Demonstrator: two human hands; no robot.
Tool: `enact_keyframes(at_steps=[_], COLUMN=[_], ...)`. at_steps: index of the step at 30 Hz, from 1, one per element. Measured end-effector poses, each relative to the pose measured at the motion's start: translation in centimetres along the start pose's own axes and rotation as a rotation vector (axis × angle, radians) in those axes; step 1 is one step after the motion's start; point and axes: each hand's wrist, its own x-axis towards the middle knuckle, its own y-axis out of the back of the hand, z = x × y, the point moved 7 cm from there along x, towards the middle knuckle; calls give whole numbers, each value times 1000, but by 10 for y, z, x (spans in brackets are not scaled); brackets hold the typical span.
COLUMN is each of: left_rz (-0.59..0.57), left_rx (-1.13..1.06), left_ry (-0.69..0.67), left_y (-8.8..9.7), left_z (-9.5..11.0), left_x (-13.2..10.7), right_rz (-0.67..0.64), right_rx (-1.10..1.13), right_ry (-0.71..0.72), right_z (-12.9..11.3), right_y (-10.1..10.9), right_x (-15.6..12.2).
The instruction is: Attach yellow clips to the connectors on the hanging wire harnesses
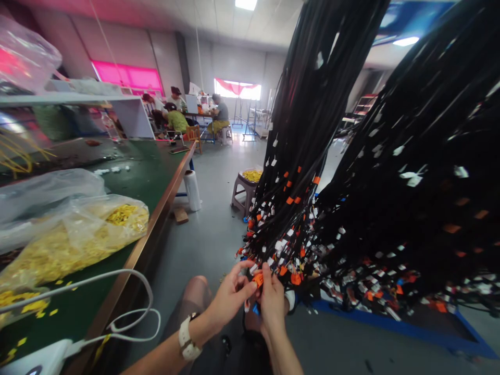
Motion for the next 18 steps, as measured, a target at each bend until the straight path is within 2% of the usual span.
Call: enact_keyframes(at_steps=[5, 9, 18], left_rz=[-119, -113, -7], left_rx=[366, 549, 620], left_ry=[-212, -364, -349], left_y=[-10, -13, -9], left_z=[29, 45, 42], left_x=[-11, -20, -18], right_rz=[10, -6, -23], right_rx=[-44, -97, -170], right_ry=[44, 90, 123], right_z=[3, 4, -3], right_y=[3, 4, -1], right_x=[4, 5, 2])
